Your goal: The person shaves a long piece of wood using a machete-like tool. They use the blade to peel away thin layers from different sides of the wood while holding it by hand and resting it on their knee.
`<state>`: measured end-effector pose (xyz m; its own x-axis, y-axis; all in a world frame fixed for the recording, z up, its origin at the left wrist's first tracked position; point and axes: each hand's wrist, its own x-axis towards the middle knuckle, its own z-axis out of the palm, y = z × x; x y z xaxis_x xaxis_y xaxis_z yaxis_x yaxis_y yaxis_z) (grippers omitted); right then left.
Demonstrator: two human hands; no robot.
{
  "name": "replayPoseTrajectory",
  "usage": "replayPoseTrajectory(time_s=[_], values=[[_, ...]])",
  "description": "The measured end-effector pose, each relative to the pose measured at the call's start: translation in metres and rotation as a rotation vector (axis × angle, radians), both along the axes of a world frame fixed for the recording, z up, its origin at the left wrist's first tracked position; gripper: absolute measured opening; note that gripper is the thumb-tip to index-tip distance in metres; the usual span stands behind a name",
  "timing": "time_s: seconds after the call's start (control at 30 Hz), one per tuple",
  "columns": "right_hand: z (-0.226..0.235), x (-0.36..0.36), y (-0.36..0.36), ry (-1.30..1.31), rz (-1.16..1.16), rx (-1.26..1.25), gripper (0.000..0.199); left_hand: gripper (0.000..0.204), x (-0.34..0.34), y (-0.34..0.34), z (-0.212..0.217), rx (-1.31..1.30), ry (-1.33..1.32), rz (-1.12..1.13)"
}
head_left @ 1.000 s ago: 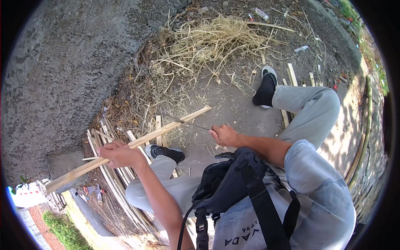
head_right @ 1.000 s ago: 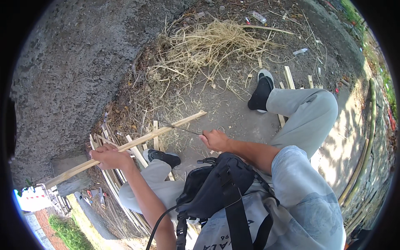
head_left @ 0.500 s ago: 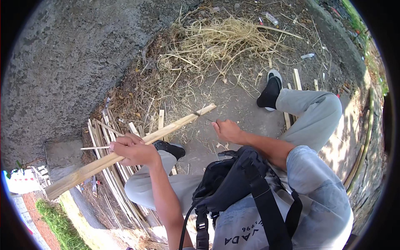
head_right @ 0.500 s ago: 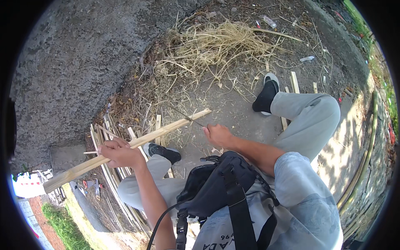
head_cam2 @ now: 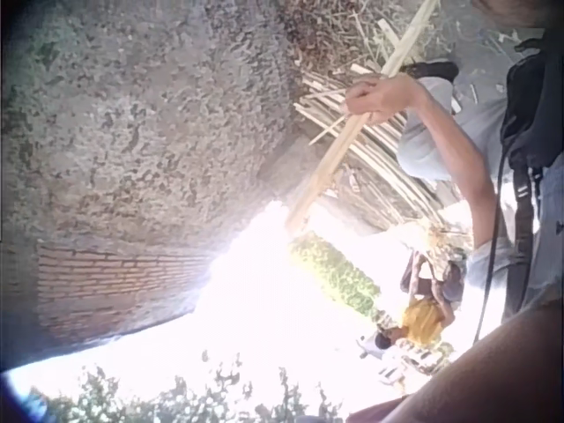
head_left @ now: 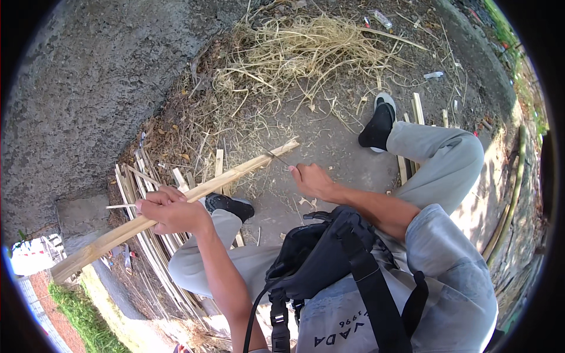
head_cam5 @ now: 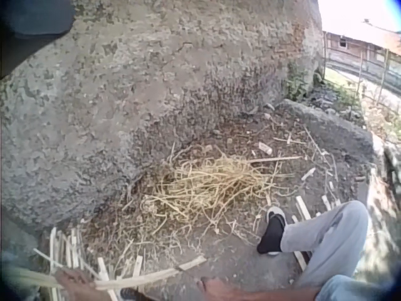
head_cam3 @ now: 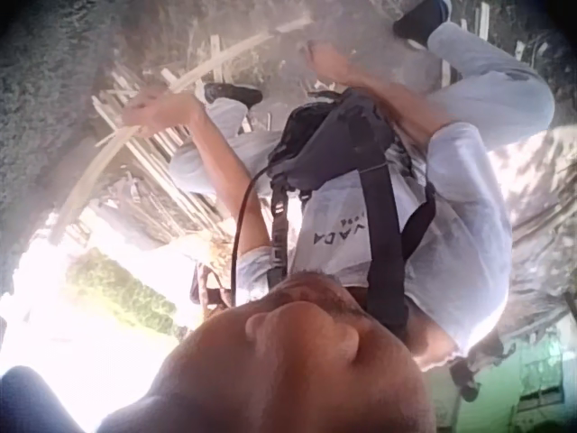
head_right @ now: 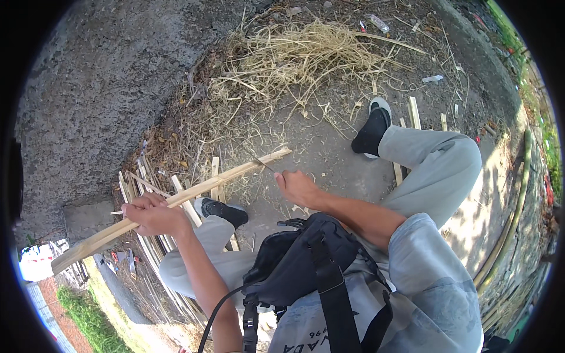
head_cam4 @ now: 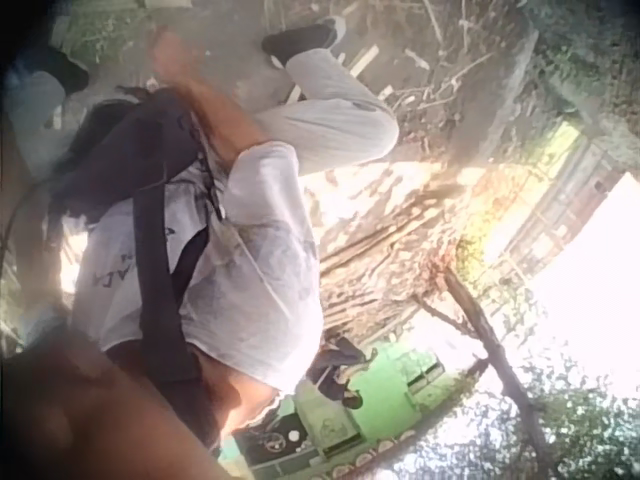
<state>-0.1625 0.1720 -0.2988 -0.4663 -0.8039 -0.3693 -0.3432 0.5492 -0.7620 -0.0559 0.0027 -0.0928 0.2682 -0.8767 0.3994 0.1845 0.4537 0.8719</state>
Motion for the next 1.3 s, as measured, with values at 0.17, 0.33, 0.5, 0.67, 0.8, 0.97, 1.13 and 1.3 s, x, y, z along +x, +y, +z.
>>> replayPoseTrajectory(time_s=[0.17, 0.33, 0.5, 0.67, 0.8, 0.97, 1.13, 1.3], values=[[-0.032, 0.004, 0.021, 0.029, 0.003, -0.073, 0.048, 0.048, 0.0, -0.001, 0.003, 0.024, -0.016, -0.01], [-0.067, -0.027, 0.022, 0.088, 0.015, 0.097, 0.045, 0.048, 0.001, -0.011, -0.003, 0.038, -0.012, 0.054], [-0.015, 0.01, 0.017, 0.044, 0.048, -0.049, 0.047, 0.047, 0.004, -0.012, 0.003, 0.056, 0.001, 0.043], [-0.114, -0.029, 0.043, 0.1, -0.11, 0.125, 0.046, 0.047, -0.007, -0.016, 0.0, 0.089, 0.019, 0.063], [-0.033, -0.007, 0.012, 0.071, -0.045, 0.051, 0.049, 0.047, -0.005, -0.021, 0.003, 0.043, -0.036, 0.066], [-0.098, -0.019, 0.055, 0.055, -0.054, 0.074, 0.05, 0.047, -0.011, -0.02, 0.006, 0.097, -0.027, 0.042], [-0.08, -0.032, 0.039, 0.046, -0.051, 0.161, 0.046, 0.046, -0.005, -0.021, 0.002, 0.103, -0.023, 0.031], [0.01, 0.009, 0.011, 0.019, 0.076, -0.114, 0.043, 0.038, 0.018, -0.027, 0.002, -0.05, 0.071, -0.381]])
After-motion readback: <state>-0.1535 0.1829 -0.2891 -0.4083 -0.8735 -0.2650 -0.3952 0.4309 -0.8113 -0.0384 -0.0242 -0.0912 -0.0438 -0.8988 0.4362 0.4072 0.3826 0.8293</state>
